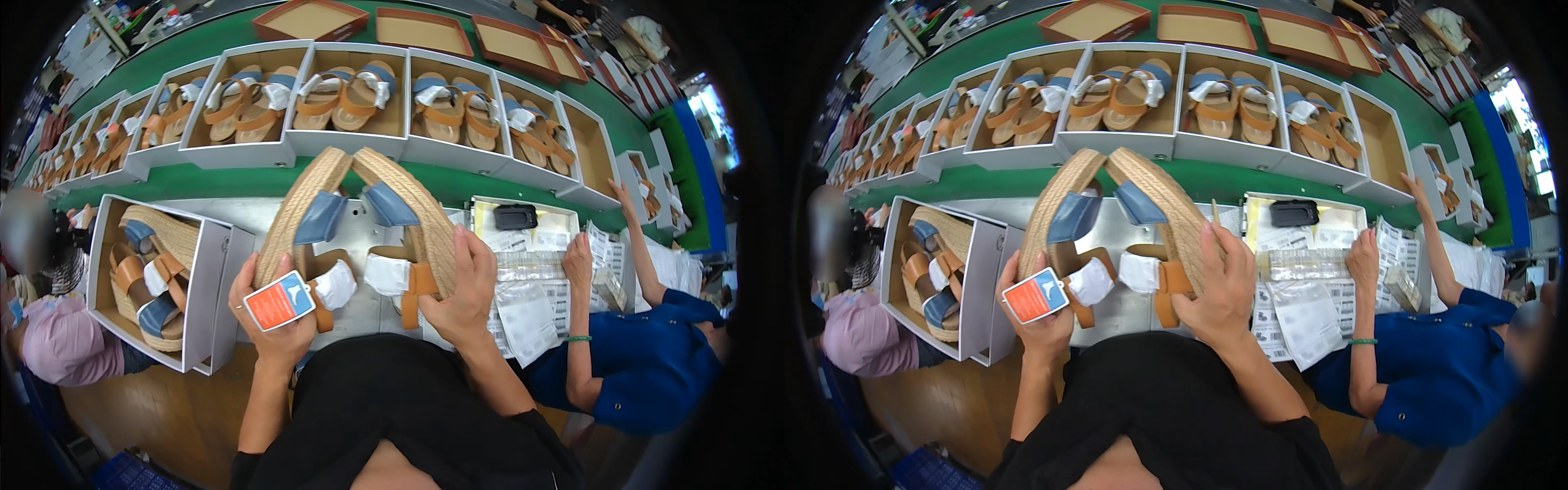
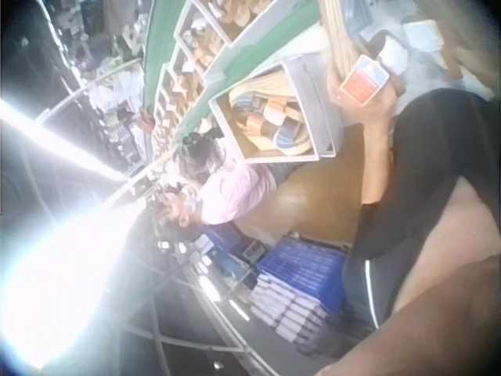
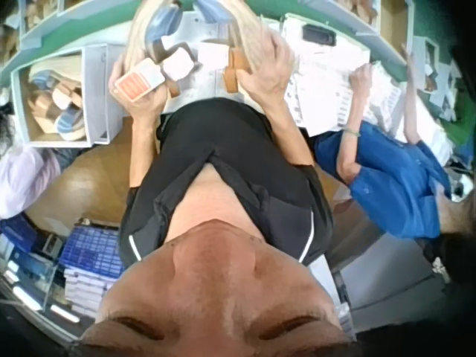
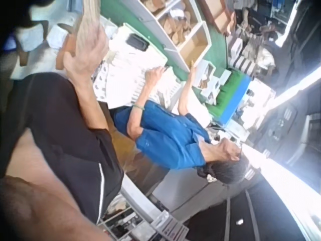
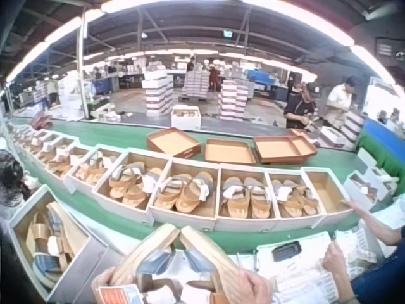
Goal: The person inspects pairs of espadrille sandals on a factory assembly line, turning them over to check the soles and straps. They use a small wooden tool to scrape or clean the woven sole and then place the sandals into boxes.
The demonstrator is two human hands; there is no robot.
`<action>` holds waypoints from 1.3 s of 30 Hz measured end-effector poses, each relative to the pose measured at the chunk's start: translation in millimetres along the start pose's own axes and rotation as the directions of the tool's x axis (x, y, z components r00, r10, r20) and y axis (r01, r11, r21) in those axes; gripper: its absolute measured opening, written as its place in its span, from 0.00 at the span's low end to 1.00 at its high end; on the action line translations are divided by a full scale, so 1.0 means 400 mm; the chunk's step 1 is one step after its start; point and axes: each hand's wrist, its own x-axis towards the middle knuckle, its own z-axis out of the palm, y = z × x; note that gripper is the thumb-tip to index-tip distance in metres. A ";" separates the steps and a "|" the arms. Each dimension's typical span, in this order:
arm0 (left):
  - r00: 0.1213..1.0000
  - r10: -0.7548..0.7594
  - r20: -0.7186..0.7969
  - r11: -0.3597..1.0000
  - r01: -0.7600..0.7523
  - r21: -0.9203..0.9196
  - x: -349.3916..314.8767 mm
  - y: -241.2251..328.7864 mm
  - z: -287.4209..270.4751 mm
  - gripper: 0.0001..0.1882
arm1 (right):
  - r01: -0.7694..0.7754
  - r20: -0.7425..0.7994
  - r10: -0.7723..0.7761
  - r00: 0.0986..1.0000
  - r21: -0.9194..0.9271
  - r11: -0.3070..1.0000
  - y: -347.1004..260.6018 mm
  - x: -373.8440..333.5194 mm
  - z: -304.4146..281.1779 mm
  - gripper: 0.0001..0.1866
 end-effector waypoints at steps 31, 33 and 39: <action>0.961 0.258 -0.099 0.933 -0.274 -0.233 -0.042 -0.150 -0.016 0.35 | 0.222 -0.168 -0.199 0.965 0.135 0.966 0.085 -0.080 -0.023 0.40; 0.953 0.286 -0.097 0.936 -0.300 -0.182 -0.035 -0.151 -0.022 0.32 | 0.223 -0.177 -0.196 0.965 0.152 0.963 0.081 -0.083 -0.017 0.41; 0.926 0.360 -0.112 0.927 -0.369 -0.072 -0.021 -0.150 -0.037 0.30 | 0.214 -0.166 -0.189 0.968 0.143 0.966 0.081 -0.090 -0.009 0.41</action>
